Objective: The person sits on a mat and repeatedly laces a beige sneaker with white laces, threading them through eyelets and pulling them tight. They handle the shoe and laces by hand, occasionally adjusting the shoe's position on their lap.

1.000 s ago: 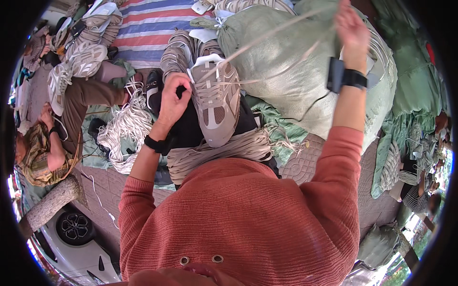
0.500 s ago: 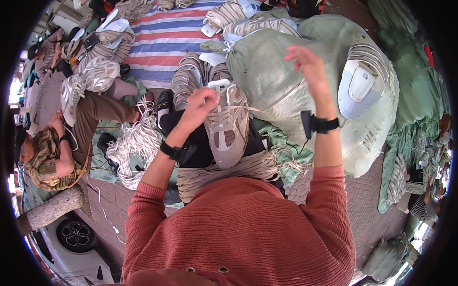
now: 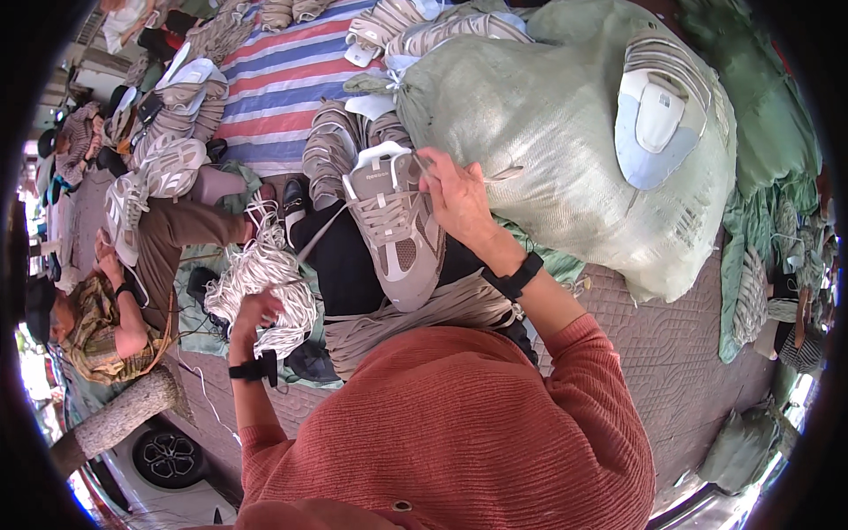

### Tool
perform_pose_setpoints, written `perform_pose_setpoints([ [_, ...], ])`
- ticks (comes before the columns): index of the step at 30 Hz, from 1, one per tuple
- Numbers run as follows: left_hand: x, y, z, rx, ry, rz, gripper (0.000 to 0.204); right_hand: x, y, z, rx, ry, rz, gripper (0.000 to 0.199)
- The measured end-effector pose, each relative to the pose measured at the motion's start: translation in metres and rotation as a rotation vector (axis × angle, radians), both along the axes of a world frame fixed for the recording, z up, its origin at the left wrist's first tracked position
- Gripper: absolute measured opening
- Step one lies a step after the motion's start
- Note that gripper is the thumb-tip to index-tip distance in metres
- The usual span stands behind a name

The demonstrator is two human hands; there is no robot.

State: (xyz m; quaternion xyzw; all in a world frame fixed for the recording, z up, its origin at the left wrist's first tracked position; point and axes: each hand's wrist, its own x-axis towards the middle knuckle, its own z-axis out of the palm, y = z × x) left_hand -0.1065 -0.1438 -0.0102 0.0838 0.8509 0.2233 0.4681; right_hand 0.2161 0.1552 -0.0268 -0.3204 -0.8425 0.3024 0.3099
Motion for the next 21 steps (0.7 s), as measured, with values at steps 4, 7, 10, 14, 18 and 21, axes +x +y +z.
perform_pose_setpoints([
  [4, 0.016, 0.013, -0.009, 0.194, 0.296, -0.445, 0.044, 0.006, -0.012, 0.0, -0.019, -0.057, 0.014, 0.038],
  [7, 0.049, 0.08, 0.004, 0.638, 0.417, -0.429, 0.02, 0.008, -0.013, -0.001, -0.008, -0.066, 0.0, 0.029],
  [10, 0.082, 0.145, 0.018, 0.873, 0.68, -0.585, 0.005, 0.009, -0.002, 0.002, -0.036, -0.01, -0.018, 0.01],
  [14, 0.107, 0.201, 0.028, 0.979, 0.884, -0.903, 0.007, 0.009, 0.009, 0.003, -0.415, 0.083, 0.053, 0.014],
  [18, 0.119, 0.221, 0.021, 0.784, 0.866, -1.014, 0.011, 0.005, 0.013, -0.006, -0.616, 0.253, 0.077, 0.013],
  [21, 0.122, 0.225, 0.022, 0.726, 0.847, -1.035, 0.011, 0.001, 0.016, -0.016, -0.683, 0.24, 0.098, 0.013],
])
